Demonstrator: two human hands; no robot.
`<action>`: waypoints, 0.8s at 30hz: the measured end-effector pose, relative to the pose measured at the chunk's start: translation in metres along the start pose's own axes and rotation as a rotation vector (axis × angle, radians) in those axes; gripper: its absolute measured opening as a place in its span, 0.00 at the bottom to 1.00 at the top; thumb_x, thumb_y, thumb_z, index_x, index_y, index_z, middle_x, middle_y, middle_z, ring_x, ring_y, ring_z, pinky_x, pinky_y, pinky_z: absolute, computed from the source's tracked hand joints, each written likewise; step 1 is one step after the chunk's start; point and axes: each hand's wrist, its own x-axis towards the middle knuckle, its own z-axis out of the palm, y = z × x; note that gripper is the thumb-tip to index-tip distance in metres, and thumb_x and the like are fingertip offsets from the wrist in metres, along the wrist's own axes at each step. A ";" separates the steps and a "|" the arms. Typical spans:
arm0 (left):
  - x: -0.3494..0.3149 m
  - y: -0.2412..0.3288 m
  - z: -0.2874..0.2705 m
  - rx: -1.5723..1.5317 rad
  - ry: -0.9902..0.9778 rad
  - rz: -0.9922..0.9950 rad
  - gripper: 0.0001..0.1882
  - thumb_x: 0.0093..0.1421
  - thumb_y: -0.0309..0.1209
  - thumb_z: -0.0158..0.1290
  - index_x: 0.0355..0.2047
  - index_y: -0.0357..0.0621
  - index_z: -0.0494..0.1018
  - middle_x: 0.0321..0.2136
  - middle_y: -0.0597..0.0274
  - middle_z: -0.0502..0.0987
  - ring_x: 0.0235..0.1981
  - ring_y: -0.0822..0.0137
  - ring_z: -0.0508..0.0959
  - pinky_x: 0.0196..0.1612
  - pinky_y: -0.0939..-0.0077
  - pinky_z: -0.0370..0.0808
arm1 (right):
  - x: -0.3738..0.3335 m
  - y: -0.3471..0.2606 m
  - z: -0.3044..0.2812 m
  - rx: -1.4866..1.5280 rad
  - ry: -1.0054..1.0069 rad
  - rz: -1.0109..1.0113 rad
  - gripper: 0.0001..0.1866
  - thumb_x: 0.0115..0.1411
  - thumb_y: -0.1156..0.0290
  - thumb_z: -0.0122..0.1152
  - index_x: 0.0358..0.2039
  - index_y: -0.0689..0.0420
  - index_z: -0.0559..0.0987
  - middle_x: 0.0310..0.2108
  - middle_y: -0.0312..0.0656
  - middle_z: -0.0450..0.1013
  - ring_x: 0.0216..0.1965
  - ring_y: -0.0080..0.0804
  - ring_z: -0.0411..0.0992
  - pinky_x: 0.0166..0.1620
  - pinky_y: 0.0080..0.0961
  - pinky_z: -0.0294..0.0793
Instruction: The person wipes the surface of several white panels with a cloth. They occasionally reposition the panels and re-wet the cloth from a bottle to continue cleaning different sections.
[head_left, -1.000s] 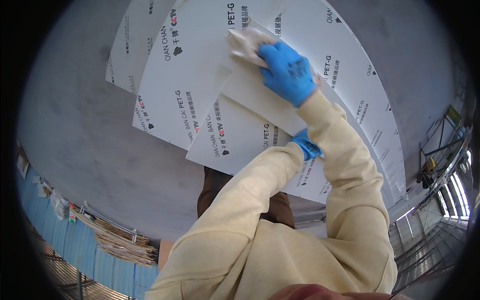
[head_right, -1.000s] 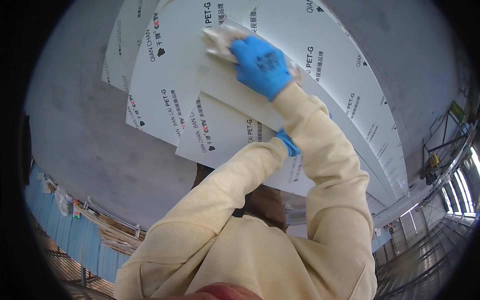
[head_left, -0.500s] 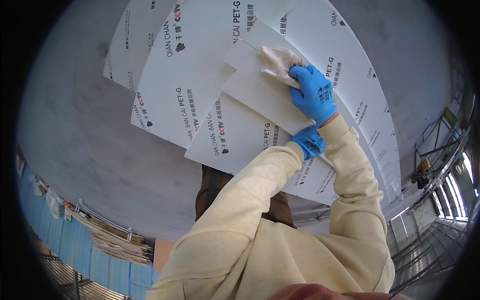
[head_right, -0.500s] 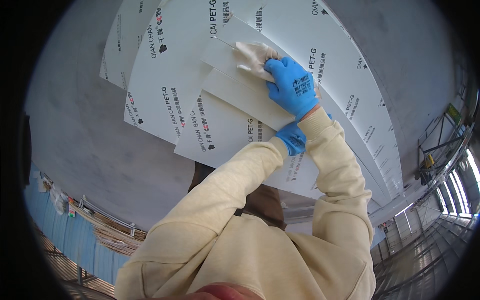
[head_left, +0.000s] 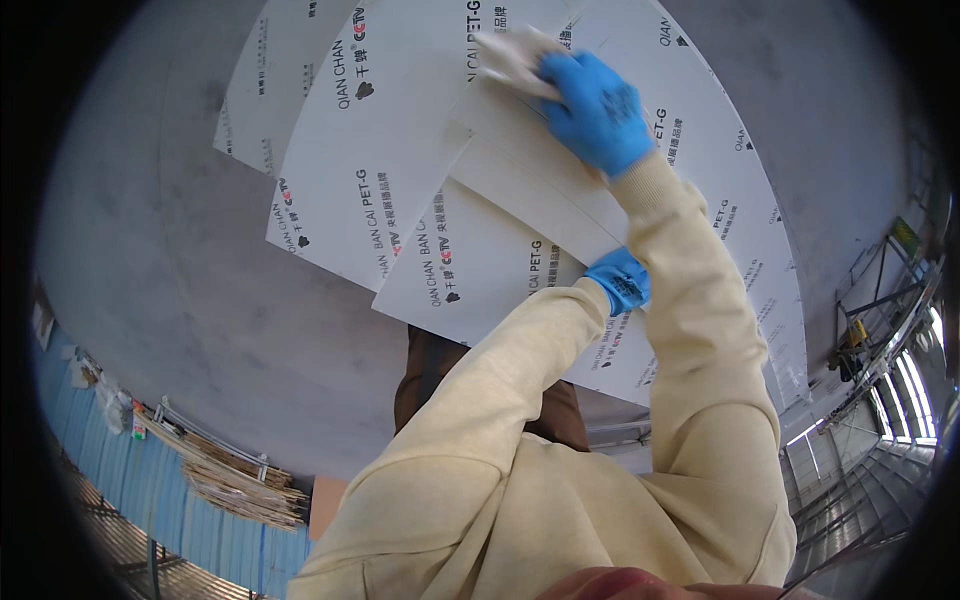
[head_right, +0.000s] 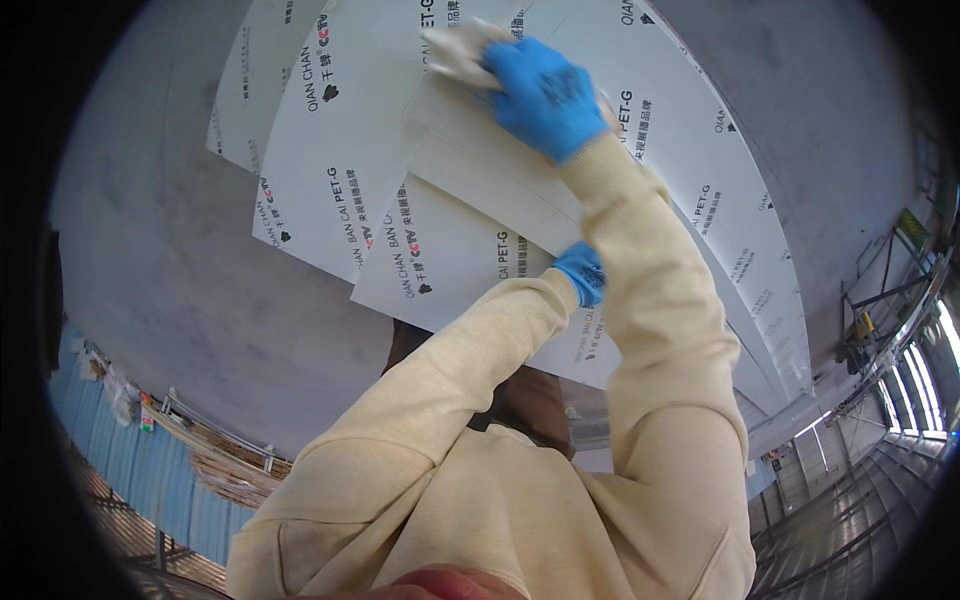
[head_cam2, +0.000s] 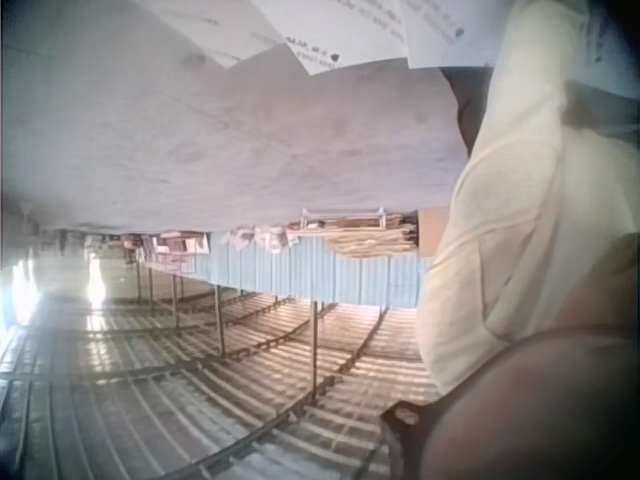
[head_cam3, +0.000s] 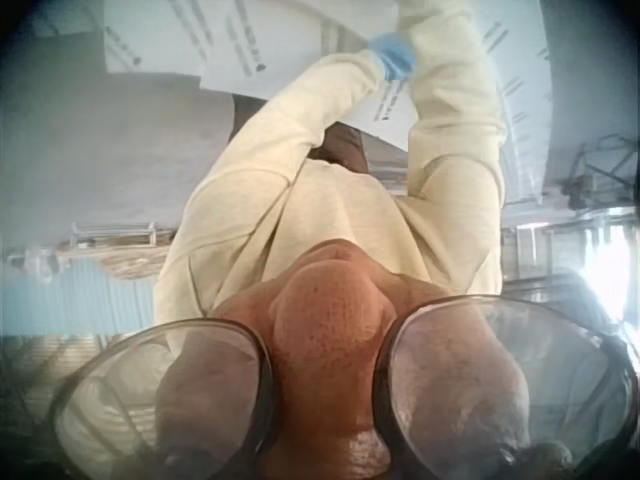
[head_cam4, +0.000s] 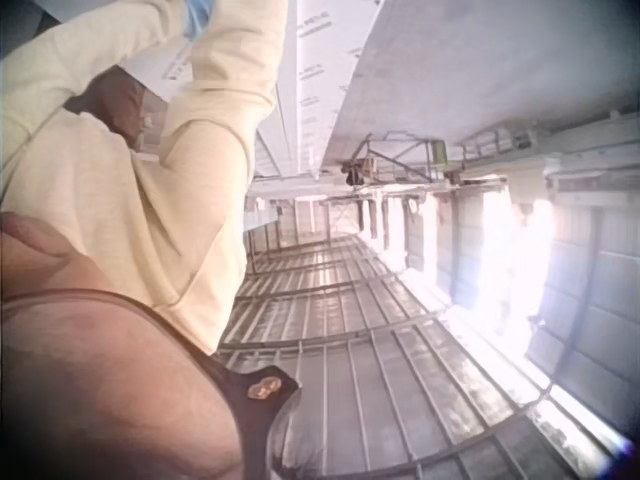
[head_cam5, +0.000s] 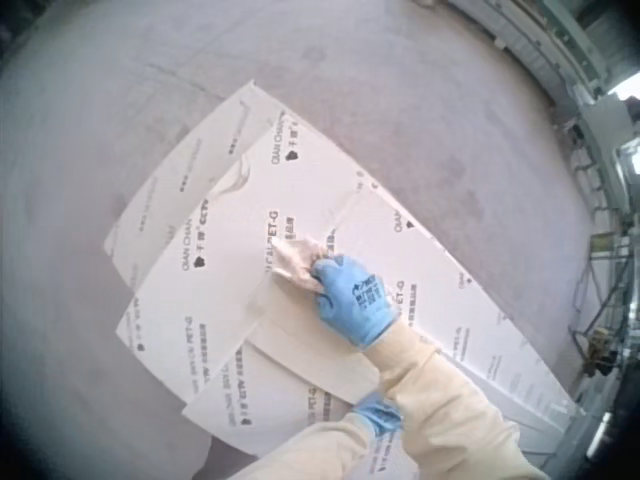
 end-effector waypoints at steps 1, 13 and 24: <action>0.001 0.001 0.005 0.099 0.031 0.044 0.16 0.66 0.34 0.49 0.52 0.52 0.80 0.52 0.65 0.82 0.59 0.58 0.75 0.67 0.56 0.63 | -0.024 0.012 -0.006 -0.020 -0.020 0.018 0.15 0.55 0.73 0.64 0.44 0.50 0.78 0.38 0.46 0.77 0.39 0.50 0.77 0.41 0.43 0.78; 0.011 0.001 -0.020 0.102 -0.191 0.095 0.22 0.70 0.37 0.44 0.63 0.48 0.65 0.62 0.58 0.69 0.64 0.56 0.67 0.69 0.63 0.60 | 0.044 -0.012 0.024 -0.121 -0.001 0.102 0.11 0.58 0.69 0.62 0.43 0.49 0.80 0.39 0.48 0.78 0.40 0.51 0.77 0.43 0.41 0.78; 0.001 -0.002 -0.025 0.787 -0.023 0.204 0.33 0.71 0.44 0.41 0.72 0.43 0.53 0.73 0.57 0.56 0.73 0.59 0.58 0.75 0.62 0.53 | -0.045 -0.055 -0.070 1.272 0.275 0.690 0.19 0.57 0.61 0.69 0.44 0.61 0.80 0.35 0.37 0.76 0.37 0.26 0.73 0.42 0.26 0.74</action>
